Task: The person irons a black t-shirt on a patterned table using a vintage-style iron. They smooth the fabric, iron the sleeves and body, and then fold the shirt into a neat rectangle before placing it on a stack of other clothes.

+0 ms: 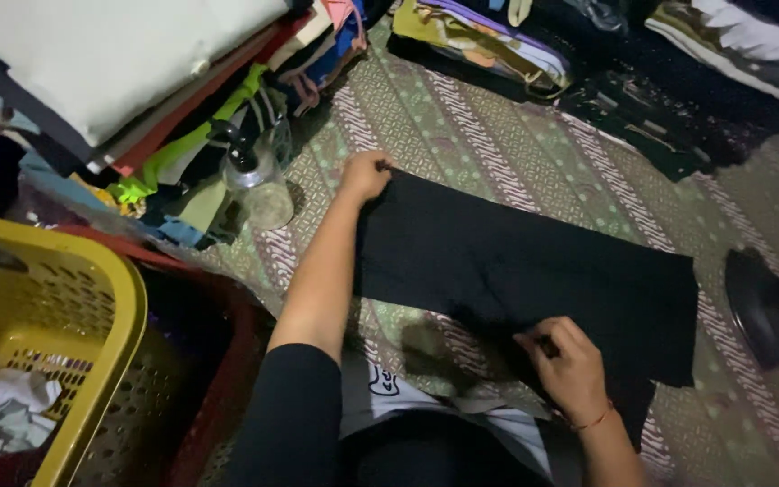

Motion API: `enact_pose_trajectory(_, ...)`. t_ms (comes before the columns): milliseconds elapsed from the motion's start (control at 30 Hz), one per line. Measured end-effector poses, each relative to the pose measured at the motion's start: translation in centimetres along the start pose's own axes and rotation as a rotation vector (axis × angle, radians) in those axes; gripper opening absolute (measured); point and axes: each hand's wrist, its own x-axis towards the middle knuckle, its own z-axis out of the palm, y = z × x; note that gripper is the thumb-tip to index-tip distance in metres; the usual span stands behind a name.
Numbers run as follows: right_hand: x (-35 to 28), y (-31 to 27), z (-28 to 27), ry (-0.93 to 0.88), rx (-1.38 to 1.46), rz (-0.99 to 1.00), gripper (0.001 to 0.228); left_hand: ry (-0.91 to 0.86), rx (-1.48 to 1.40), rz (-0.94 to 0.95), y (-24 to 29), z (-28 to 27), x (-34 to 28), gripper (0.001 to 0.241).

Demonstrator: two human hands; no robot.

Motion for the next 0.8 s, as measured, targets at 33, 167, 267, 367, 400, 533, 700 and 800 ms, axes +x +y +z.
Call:
enact_pose_trajectory(33,-0.2,0.8,0.3,0.004,-0.001,0.005,0.017,-0.004,-0.002,0.004,0.9,-0.4,-0.4,0.024)
enact_pose_trajectory(167,-2.8,4.7,2.4,-0.241,-0.266,0.033,0.054,0.1,0.041,-0.139,3.7,-1.6,-1.6,0.026)
enact_pose_trajectory(267,-4.8,6.2,2.7,-0.254,-0.252,0.063,0.045,0.13,0.17,-0.24,5.7,-1.8,-1.7,0.026)
enact_pose_trajectory(367,-6.0,5.4,1.6,-0.275,-0.247,0.078,0.044,0.112,0.291,-0.251,6.3,-1.4,-1.6,0.022)
enact_pose_trajectory(400,-6.1,5.1,1.0,-0.283,-0.266,0.079,0.043,0.125,0.345,-0.199,6.3,-1.1,-1.5,0.019)
enact_pose_trajectory(533,-7.5,6.0,0.9,-0.294,-0.336,0.042,0.041,0.268,0.325,0.128,13.0,-3.7,-5.4,0.029)
enact_pose_trajectory(700,-6.4,1.9,-1.3,-0.223,0.144,-0.01,0.03,-0.45,-0.079,0.492,20.3,-8.1,-13.5,0.046)
enact_pose_trajectory(800,-5.5,0.6,-1.4,-0.343,0.072,0.0,0.028,-0.541,0.099,0.523,20.9,-7.6,-16.9,0.075)
